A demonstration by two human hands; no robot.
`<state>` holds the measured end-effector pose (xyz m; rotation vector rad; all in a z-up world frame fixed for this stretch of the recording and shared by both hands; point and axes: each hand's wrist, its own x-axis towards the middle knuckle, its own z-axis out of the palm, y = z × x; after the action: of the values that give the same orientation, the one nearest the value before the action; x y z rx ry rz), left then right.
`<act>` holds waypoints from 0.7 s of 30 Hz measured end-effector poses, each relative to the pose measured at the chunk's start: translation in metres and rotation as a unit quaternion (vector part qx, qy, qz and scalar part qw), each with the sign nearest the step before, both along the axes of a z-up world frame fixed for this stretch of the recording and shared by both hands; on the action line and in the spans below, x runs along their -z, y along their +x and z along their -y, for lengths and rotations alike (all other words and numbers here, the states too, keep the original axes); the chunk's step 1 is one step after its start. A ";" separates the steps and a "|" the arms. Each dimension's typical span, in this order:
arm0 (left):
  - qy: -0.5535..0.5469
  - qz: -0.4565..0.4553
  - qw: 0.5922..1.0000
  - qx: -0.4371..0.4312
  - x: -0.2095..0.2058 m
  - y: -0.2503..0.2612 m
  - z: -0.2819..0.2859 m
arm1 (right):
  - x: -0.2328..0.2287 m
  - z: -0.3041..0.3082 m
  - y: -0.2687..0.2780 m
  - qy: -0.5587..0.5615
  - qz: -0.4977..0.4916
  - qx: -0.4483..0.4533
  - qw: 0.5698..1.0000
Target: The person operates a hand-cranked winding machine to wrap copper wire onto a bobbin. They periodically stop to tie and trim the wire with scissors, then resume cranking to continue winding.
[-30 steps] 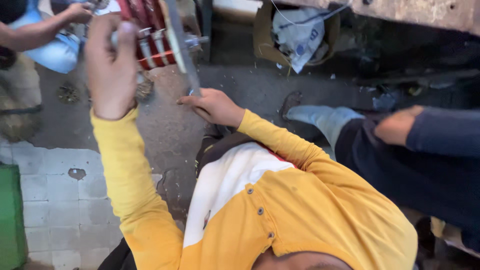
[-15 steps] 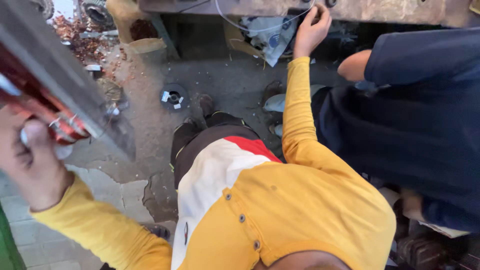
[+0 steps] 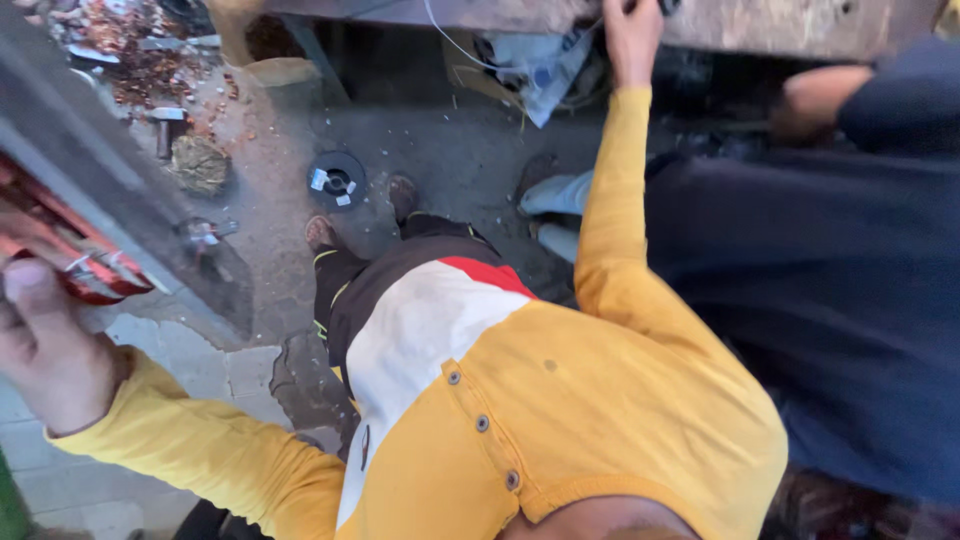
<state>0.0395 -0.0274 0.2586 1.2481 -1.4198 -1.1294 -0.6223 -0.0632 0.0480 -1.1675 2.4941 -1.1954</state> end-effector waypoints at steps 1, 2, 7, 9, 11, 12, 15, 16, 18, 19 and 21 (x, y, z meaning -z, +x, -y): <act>-0.014 0.009 1.000 0.003 -0.002 -0.001 0.003 | -0.009 -0.007 0.015 -0.057 0.123 -0.049 0.990; -0.028 0.021 0.999 0.005 -0.005 -0.002 0.003 | -0.020 -0.023 0.034 -0.106 0.247 -0.100 0.958; -0.115 0.101 0.987 0.051 -0.013 0.004 0.023 | -0.102 -0.053 0.128 -0.257 0.391 -0.260 0.845; -0.117 0.087 0.988 0.047 -0.011 0.004 0.026 | -0.142 -0.052 0.159 -0.235 0.451 -0.283 0.813; -0.152 0.115 0.981 0.026 -0.004 0.000 0.025 | -0.173 -0.045 0.186 -0.207 0.460 -0.301 0.810; -0.190 0.155 0.969 0.016 0.001 -0.003 0.026 | -0.188 -0.043 0.198 -0.200 0.445 -0.318 0.813; -0.185 0.132 0.974 -0.002 0.011 -0.008 0.029 | -0.224 -0.030 0.229 -0.148 0.383 -0.387 0.826; -0.193 0.135 0.972 -0.002 0.012 -0.008 0.030 | -0.236 -0.028 0.239 -0.128 0.342 -0.415 0.833; -0.210 0.137 0.968 0.006 0.010 -0.007 0.030 | -0.264 -0.021 0.255 -0.086 0.212 -0.494 0.839; -0.219 0.135 0.966 0.014 0.007 -0.006 0.031 | -0.279 -0.017 0.264 -0.078 0.145 -0.528 0.833; -0.231 0.128 0.964 0.030 0.002 0.000 0.036 | -0.302 -0.008 0.290 -0.087 0.016 -0.569 0.817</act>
<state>0.0394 -0.0636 0.2567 1.0404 -1.7991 -0.6308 -0.3319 -0.0549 0.3502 -2.1329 1.1383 -0.9838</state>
